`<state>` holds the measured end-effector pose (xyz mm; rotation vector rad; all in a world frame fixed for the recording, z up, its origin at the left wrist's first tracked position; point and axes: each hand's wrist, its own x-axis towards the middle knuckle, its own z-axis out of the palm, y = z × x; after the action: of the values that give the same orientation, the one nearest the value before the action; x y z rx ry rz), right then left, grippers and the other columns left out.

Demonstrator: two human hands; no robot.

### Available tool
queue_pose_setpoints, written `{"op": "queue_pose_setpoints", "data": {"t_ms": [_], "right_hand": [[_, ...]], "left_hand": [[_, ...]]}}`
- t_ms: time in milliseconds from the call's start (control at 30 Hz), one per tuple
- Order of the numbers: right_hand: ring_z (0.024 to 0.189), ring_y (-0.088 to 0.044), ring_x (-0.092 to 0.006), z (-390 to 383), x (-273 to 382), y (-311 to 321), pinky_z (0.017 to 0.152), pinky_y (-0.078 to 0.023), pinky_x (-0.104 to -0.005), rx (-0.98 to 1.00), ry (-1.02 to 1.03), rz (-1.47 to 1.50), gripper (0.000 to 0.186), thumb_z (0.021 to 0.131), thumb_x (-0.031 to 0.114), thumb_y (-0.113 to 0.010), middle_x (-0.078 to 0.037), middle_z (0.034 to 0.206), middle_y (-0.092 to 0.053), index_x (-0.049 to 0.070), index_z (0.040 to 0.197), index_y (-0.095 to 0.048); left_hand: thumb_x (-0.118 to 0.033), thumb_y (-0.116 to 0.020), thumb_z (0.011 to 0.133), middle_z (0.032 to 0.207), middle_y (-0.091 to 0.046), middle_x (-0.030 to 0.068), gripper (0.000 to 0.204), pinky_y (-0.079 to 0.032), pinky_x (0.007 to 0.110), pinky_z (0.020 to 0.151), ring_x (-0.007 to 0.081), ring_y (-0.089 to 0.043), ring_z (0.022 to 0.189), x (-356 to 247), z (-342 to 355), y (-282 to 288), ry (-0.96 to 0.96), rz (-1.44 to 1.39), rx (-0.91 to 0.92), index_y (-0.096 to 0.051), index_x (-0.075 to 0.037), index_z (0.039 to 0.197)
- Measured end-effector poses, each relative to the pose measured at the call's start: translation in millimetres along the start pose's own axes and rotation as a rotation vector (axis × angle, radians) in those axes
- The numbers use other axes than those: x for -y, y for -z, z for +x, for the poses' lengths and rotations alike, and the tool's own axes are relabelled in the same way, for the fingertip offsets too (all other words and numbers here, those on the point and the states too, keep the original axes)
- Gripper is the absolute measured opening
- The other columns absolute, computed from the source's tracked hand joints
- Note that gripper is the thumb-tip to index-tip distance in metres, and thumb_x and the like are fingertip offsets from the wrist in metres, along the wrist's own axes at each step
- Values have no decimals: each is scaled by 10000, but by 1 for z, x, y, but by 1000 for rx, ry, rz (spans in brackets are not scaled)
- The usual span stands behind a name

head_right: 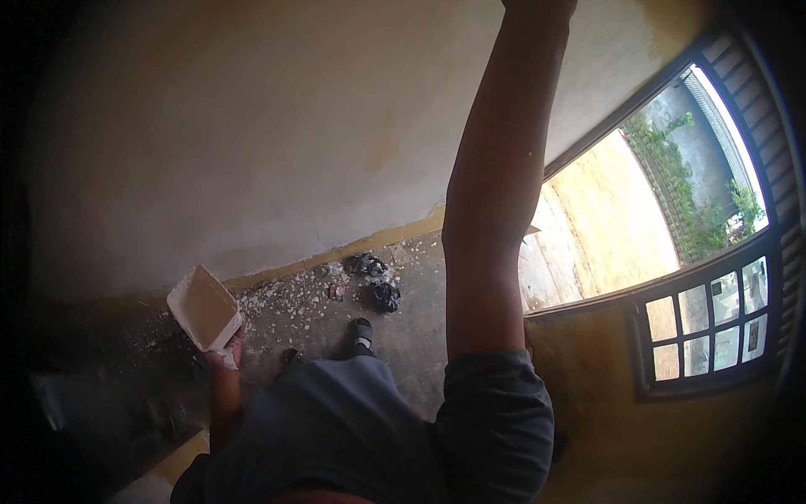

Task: The person applies plaster to a wall using a putty knife, taking more material from a plastic container as needed.

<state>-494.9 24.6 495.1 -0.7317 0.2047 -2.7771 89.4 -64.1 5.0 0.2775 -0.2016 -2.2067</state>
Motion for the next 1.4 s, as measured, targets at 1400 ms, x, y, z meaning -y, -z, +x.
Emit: {"op": "queue_pose_setpoints", "data": {"t_ms": [1400], "right_hand": [[1150,-458,-332,-258,-177,153,1002,-463,-587,-687,-608,-126,417,963,160,-473,-182,1244,-348,13,1297,-270]], "left_hand": [[-513,-623,861,1351,-502,153,700,-492,579,929,396,-539,1180,21,-8,-9,-177,58,25,-415,-110,1395]]}}
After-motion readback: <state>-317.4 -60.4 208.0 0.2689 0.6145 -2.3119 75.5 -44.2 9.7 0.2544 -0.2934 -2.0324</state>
